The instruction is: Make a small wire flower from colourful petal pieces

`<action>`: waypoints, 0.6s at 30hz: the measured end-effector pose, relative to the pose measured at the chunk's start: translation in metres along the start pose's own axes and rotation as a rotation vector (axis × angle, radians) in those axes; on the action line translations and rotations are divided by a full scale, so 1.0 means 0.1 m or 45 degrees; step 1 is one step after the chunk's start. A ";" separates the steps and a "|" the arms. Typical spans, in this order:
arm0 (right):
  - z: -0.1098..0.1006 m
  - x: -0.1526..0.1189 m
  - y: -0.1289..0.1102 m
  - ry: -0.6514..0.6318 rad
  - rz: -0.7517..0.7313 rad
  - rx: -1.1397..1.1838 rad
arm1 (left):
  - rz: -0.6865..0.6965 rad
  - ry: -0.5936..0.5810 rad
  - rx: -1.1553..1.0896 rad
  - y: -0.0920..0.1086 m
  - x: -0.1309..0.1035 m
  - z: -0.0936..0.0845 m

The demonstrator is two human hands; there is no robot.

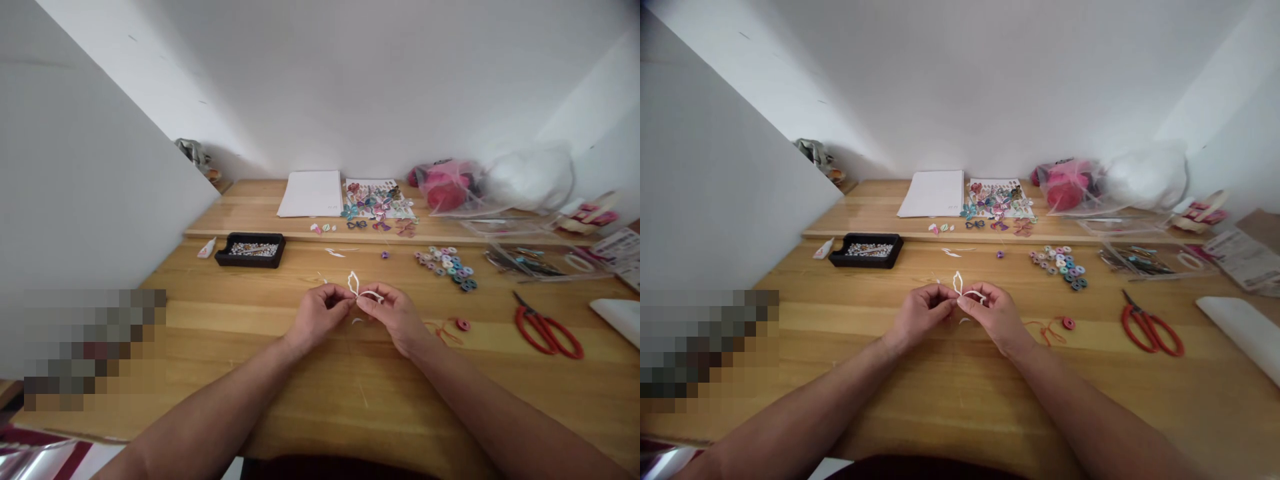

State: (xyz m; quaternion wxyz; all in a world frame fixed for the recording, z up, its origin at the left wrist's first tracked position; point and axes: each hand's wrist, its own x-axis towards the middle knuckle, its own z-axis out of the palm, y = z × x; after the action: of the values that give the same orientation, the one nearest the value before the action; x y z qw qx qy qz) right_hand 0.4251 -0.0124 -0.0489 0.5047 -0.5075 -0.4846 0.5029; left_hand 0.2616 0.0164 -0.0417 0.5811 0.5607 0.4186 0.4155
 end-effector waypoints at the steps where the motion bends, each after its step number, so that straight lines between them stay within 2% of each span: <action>1: 0.01 0.00 0.00 0.022 -0.006 -0.023 | 0.014 -0.008 0.014 0.00 -0.01 0.01; 5: 0.02 0.02 0.00 0.086 -0.012 -0.058 | 0.016 -0.069 0.014 -0.03 -0.02 0.01; 11: 0.02 0.02 -0.01 0.100 -0.033 -0.098 | -0.057 -0.127 0.013 -0.08 -0.01 0.00; 18: 0.06 -0.04 -0.08 0.132 -0.178 -0.200 | -0.343 -0.184 -0.405 0.01 -0.07 0.05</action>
State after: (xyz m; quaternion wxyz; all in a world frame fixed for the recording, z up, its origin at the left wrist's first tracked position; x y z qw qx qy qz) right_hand 0.4195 -0.0159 -0.0405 0.5217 -0.5356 -0.5300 0.4001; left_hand 0.2644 0.0081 -0.0400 0.7410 0.4293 0.3762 0.3537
